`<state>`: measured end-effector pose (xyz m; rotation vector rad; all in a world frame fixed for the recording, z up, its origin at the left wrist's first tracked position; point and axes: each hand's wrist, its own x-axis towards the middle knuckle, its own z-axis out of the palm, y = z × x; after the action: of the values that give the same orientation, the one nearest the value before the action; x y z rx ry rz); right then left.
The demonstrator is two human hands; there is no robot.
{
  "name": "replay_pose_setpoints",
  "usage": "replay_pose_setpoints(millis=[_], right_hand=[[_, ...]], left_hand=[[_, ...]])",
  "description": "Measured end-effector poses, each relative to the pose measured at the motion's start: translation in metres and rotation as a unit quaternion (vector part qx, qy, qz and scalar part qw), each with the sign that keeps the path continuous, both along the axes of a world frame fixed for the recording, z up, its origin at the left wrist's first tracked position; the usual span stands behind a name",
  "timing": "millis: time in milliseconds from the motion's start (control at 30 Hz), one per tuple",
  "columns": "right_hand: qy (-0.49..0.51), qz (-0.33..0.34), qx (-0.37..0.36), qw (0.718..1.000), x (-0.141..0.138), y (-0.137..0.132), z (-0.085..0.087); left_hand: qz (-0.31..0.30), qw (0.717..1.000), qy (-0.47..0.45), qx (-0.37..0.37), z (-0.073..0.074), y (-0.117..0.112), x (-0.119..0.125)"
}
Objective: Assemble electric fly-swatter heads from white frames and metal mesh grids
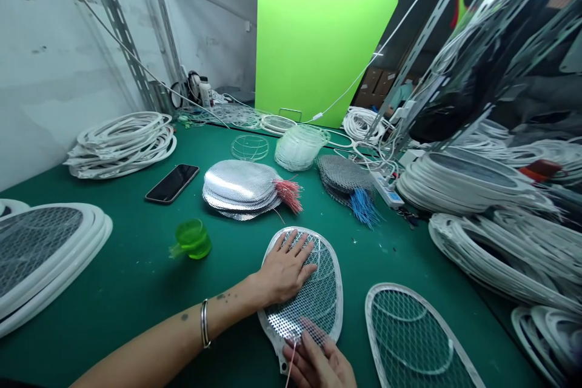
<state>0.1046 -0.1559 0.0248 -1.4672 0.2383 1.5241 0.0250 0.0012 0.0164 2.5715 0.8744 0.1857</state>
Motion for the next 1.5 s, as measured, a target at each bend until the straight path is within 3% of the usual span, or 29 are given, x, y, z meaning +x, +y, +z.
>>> replay_pose_setpoints(millis=[167, 433, 633, 833, 1167, 1500], right_hand=[[-0.039, -0.017, 0.013, 0.999, -0.005, 0.000, 0.007], [-0.032, 0.011, -0.010, 0.999, -0.005, 0.003, 0.018], [-0.047, 0.016, -0.008, 0.999, -0.007, 0.003, 0.021], [-0.060, 0.033, -0.011, 0.998, -0.007, 0.002, 0.020], [-0.056, -0.005, 0.002, 0.998, -0.009, 0.000, 0.006], [-0.058, -0.006, -0.004, 0.998, -0.009, 0.002, 0.017]], left_hand=[[0.002, 1.000, 0.004, 0.008, 0.001, 0.000, 0.003], [-0.004, 1.000, 0.009, 0.014, 0.006, -0.003, 0.005], [-0.001, 1.000, 0.000, -0.027, 0.014, -0.005, 0.013], [0.011, 1.000, -0.007, -0.026, 0.011, -0.014, 0.019], [-0.039, 0.998, -0.009, -0.037, 0.013, -0.003, 0.015], [-0.020, 1.000, -0.014, 0.016, 0.002, -0.004, 0.011]])
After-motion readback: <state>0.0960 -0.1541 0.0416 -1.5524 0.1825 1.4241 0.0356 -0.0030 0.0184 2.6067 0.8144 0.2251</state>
